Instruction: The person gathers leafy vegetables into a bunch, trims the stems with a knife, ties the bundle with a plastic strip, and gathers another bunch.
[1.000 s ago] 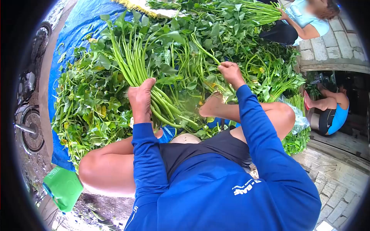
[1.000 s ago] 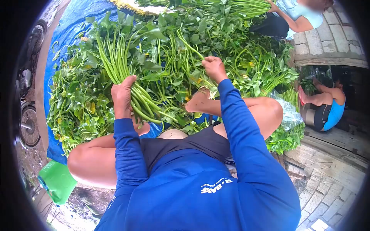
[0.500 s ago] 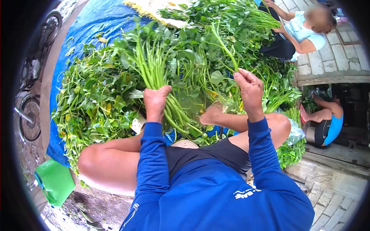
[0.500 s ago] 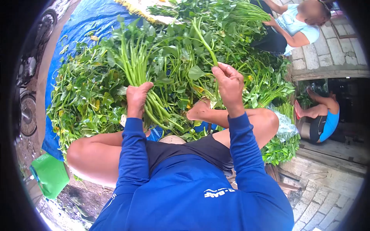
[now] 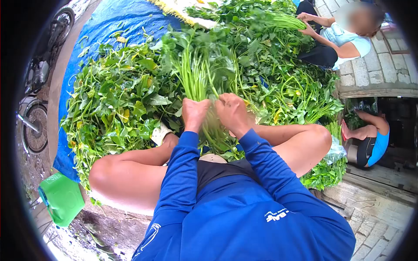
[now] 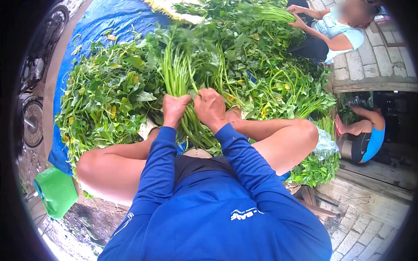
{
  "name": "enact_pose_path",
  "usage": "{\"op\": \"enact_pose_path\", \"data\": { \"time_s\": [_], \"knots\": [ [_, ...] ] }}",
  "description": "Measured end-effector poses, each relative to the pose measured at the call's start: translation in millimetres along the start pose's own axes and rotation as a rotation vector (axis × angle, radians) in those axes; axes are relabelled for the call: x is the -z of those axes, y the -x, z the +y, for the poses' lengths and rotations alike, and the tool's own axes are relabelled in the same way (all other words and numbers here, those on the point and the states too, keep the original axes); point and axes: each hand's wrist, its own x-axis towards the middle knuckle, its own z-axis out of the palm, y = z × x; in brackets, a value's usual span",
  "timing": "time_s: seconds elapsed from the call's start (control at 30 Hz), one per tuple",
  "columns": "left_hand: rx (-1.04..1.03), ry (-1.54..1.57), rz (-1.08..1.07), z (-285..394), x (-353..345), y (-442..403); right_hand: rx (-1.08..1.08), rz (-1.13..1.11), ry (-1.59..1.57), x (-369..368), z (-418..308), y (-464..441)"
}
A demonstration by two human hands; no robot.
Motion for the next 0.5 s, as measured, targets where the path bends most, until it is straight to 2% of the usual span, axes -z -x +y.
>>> {"op": "enact_pose_path", "data": {
  "time_s": [0.07, 0.1, 0.13, 0.17, 0.23, 0.27, 0.37, 0.43, 0.47, 0.5],
  "knots": [
    [0.049, 0.115, -0.062, -17, -4, -1, -0.180, -0.135, -0.104, -8, 13, 12],
    [0.072, 0.172, -0.097, -23, -6, 1, -0.299, -0.193, -0.256, -19, 27, 19],
    [0.105, 0.420, -0.199, -31, -10, 3, -0.421, -0.247, -0.408, -33, 44, 25],
    [0.172, 0.501, -0.247, -39, -11, 4, -0.544, -0.299, -0.560, -40, 55, 32],
    [0.303, 0.665, -0.339, -51, -11, 1, -0.595, -0.382, -0.726, -49, 72, 41],
    [0.432, 0.676, -0.424, -57, -8, -2, -0.623, -0.414, -0.788, -67, 91, 46],
    [0.526, 0.716, -0.459, -72, -8, -4, -0.726, -0.502, -0.840, -67, 82, 49],
    [0.373, 0.705, -0.292, -75, -18, 8, -0.800, -0.519, -0.835, -77, 82, 53],
    [0.338, 0.626, -0.273, -76, -20, 12, -0.840, -0.575, -0.967, -87, 84, 56],
    [0.296, 0.547, -0.258, -75, -22, 11, -0.752, -0.597, -0.897, -92, 80, 58]
  ]
}}
